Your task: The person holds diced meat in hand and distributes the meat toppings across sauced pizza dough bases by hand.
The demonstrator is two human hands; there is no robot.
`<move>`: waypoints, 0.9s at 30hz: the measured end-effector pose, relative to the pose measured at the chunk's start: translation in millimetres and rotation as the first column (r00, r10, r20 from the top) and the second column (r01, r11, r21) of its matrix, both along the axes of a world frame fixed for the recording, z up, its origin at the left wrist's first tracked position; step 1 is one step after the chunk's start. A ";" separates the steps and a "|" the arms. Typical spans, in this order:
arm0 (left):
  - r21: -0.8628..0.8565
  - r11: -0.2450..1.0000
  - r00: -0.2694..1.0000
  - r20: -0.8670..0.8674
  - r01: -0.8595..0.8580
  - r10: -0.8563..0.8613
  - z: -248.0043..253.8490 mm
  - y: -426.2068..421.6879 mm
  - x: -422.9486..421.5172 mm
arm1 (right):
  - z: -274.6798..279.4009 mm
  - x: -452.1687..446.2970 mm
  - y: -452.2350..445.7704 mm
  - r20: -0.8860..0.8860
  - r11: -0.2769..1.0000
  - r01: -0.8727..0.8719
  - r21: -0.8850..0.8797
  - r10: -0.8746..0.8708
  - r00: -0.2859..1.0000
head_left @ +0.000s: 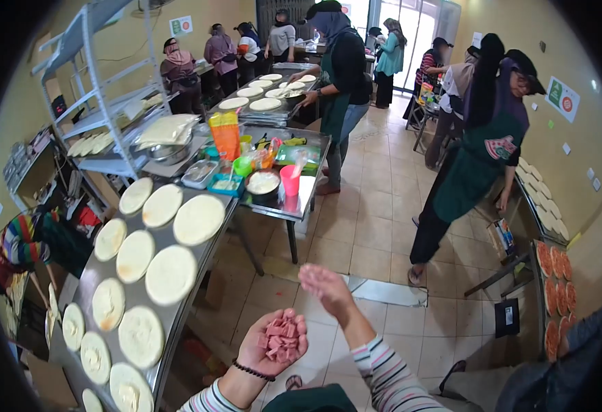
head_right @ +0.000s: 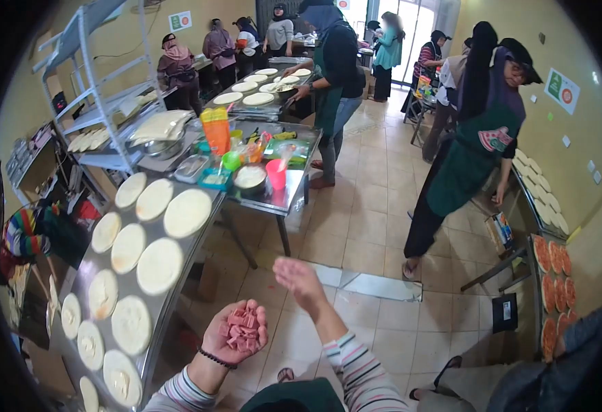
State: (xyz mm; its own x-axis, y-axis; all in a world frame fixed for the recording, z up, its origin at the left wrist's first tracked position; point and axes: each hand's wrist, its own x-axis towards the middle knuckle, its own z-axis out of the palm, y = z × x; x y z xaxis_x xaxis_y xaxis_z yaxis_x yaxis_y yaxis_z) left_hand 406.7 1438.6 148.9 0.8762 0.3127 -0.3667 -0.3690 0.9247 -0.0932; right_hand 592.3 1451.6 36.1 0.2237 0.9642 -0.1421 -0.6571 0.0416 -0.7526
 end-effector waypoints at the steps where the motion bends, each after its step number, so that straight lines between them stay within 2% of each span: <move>1: -0.009 1.000 1.000 0.018 0.021 -0.020 16.5 23.6 30.2 | 17.5 37.6 35.8 0.009 0.996 0.000 0.094 -0.001 1.000; 2: -0.015 0.999 0.999 0.004 0.035 -0.035 24.8 45.7 58.9 | 32.4 80.7 69.9 0.013 0.984 0.006 0.180 -0.008 1.000; 3: 0.033 0.997 0.997 0.015 0.076 -0.077 33.1 67.9 89.0 | 69.4 117.5 95.0 0.161 0.952 0.120 0.283 -0.170 0.972; 4: 0.082 0.990 0.992 0.024 0.118 -0.120 42.1 89.2 119.3 | 106.7 154.4 117.5 0.168 0.918 0.262 0.299 -0.320 0.932; 5: 0.080 0.988 0.991 0.018 0.132 -0.134 49.7 108.5 149.7 | 135.3 188.7 138.4 0.249 0.810 0.386 0.442 -0.525 0.814; 6: 0.098 0.980 0.982 0.050 0.175 -0.180 54.0 128.2 179.0 | 166.2 217.8 156.2 0.296 0.708 0.530 0.468 -0.690 0.661; 7: 0.115 0.969 0.971 0.075 0.217 -0.226 54.3 145.5 204.4 | 179.5 251.8 172.6 0.288 0.585 0.549 0.598 -0.795 0.533; 9: 0.104 0.958 0.955 0.105 0.268 -0.279 51.0 182.0 253.6 | 194.0 310.9 208.7 0.149 0.215 0.687 0.694 -0.977 0.155; 10: 0.087 0.947 0.937 0.144 0.309 -0.318 49.6 200.9 272.8 | 196.1 334.5 227.4 0.081 0.041 0.728 0.684 -0.997 -0.020; 12: 0.073 0.952 0.944 0.123 0.298 -0.305 55.4 241.0 303.0 | 198.1 375.2 279.4 -0.117 -0.236 0.744 0.625 -0.971 -0.210; 14: 0.098 0.980 0.968 0.168 0.170 -0.185 71.1 285.2 323.1 | 214.1 383.3 357.9 -0.131 -0.213 0.740 0.639 -0.977 -0.168; 15: 0.138 0.985 0.975 0.180 0.106 -0.130 77.6 308.6 329.6 | 225.3 369.5 399.8 -0.079 -0.076 0.748 0.659 -0.996 -0.032; 16: 0.143 0.989 0.987 0.151 0.029 -0.051 87.7 330.9 336.9 | 231.3 357.8 441.2 0.116 0.063 0.636 0.769 -0.992 -0.041; 17: 0.148 0.987 0.989 0.145 -0.056 0.034 96.1 352.6 342.3 | 234.3 344.9 478.9 0.217 0.176 0.489 0.854 -0.976 -0.027; 18: 0.148 0.979 0.984 0.136 -0.139 0.119 101.9 372.5 347.0 | 244.3 317.3 485.8 0.354 0.506 0.444 0.740 -0.853 0.383; 19: 0.114 0.970 0.970 0.142 -0.215 0.199 104.7 391.0 352.3 | 236.5 309.6 520.4 0.587 0.606 0.202 0.769 -0.795 0.151; 20: 0.096 0.960 0.957 0.154 -0.264 0.248 103.1 408.2 359.4 | 226.1 307.6 549.3 0.655 0.651 -0.130 0.748 -0.693 0.302; 21: 0.144 0.942 0.948 0.141 -0.305 0.286 98.3 424.4 367.2 | 214.3 309.3 571.0 0.737 0.669 -0.347 0.658 -0.476 0.480; 22: 0.195 0.925 0.943 0.134 -0.327 0.305 92.4 438.6 377.6 | 203.6 317.8 588.1 0.789 0.615 -0.547 0.569 -0.220 0.573; 23: 0.266 0.902 0.941 0.108 -0.340 0.322 89.4 454.0 393.2 | 200.9 343.2 603.0 0.845 0.742 -0.433 0.512 -0.344 0.410; 24: 0.257 0.912 0.948 0.103 -0.319 0.302 84.0 469.6 410.8 | 203.5 373.4 610.9 0.879 0.841 -0.263 0.472 -0.425 0.217; 25: 0.244 0.933 0.963 0.117 -0.265 0.243 83.8 486.8 431.3 | 205.2 403.6 631.6 0.659 0.698 -0.091 0.710 -0.614 0.434; 26: 0.232 0.953 0.977 0.122 -0.197 0.172 85.5 503.3 452.3 | 208.9 439.1 647.3 0.510 0.593 0.165 0.788 -0.780 0.362; 27: 0.237 0.962 0.983 0.154 -0.138 0.103 85.5 519.6 472.9 | 216.3 469.8 655.0 0.349 0.395 0.359 0.845 -0.918 0.189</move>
State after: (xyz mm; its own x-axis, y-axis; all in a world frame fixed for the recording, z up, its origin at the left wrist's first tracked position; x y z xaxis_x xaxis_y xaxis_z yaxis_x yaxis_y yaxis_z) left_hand 879.6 1958.2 234.3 0.8631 0.4844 -0.1426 -0.4788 0.8748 0.0734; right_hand 1062.1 2106.6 252.4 0.5187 0.1804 0.8357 0.5785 0.6457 -0.4984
